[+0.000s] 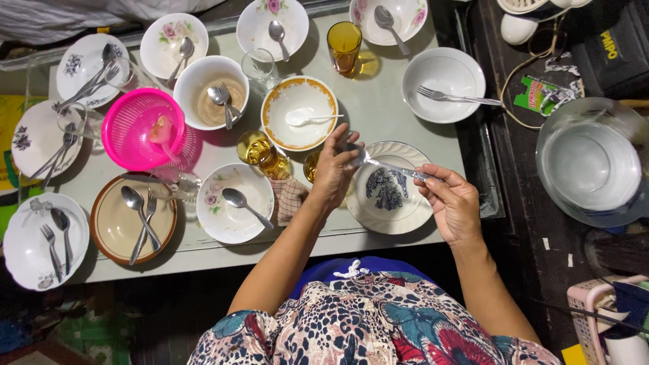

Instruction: Organizing and sorting various dishes, bowls, and cutlery on a dining table.

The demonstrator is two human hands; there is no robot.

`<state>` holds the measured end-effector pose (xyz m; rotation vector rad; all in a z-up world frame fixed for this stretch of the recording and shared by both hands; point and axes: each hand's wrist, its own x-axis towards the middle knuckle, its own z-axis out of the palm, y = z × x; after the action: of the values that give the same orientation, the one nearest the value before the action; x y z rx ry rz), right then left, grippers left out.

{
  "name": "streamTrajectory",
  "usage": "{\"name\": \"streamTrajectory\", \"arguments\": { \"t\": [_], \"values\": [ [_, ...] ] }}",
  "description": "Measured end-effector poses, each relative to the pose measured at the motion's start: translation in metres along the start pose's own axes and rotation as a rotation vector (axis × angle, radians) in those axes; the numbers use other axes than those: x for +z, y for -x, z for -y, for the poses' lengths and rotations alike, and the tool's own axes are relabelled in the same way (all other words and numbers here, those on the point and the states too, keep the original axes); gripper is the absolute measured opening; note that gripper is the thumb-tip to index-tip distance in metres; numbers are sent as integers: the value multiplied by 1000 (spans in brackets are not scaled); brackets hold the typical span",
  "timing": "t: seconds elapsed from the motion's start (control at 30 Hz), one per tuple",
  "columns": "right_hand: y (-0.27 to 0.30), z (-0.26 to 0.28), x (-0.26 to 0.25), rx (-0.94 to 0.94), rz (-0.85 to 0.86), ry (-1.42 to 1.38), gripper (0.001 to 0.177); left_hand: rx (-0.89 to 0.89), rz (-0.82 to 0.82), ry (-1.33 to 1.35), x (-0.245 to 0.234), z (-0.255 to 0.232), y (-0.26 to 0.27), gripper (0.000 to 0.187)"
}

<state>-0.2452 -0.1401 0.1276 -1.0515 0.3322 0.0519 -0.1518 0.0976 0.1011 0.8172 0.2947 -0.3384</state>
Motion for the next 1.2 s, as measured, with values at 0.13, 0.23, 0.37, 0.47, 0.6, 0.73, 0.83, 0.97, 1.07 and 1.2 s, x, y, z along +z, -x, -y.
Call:
{"name": "streamTrajectory", "arguments": {
  "t": [0.13, 0.23, 0.37, 0.47, 0.6, 0.73, 0.83, 0.97, 1.07, 1.2],
  "values": [
    [-3, -3, -12, -48, -67, -54, 24, -33, 37, -14, 14, 21, -31, 76],
    [-8, -4, -20, -82, -131, -53, 25, -58, 58, -75, 36, 25, -49, 80],
    [-22, -12, -37, -122, -207, -108, 25, -64, 140, -122, 55, 46, -86, 94],
    [-38, -22, -47, -139, -254, -142, 25, -93, 185, -166, 70, 58, -101, 100],
    [-61, -32, -55, -167, -304, -117, 27, -154, 242, -219, 86, 74, -113, 104],
    [-87, -47, -68, -176, -330, -103, 26, -198, 257, -253, 84, 89, -133, 104],
    [-104, -54, -72, -172, -349, -91, 26, -230, 294, -274, 78, 98, -146, 103],
    [-122, -61, -75, -155, -373, -58, 25, -261, 278, -293, 73, 104, -154, 97],
    [-134, -67, -78, -147, -379, -40, 24, -244, 268, -317, 76, 93, -144, 92],
    [-138, -61, -70, -122, -371, 2, 23, -224, 256, -351, 68, 87, -136, 85]
  ]
}}
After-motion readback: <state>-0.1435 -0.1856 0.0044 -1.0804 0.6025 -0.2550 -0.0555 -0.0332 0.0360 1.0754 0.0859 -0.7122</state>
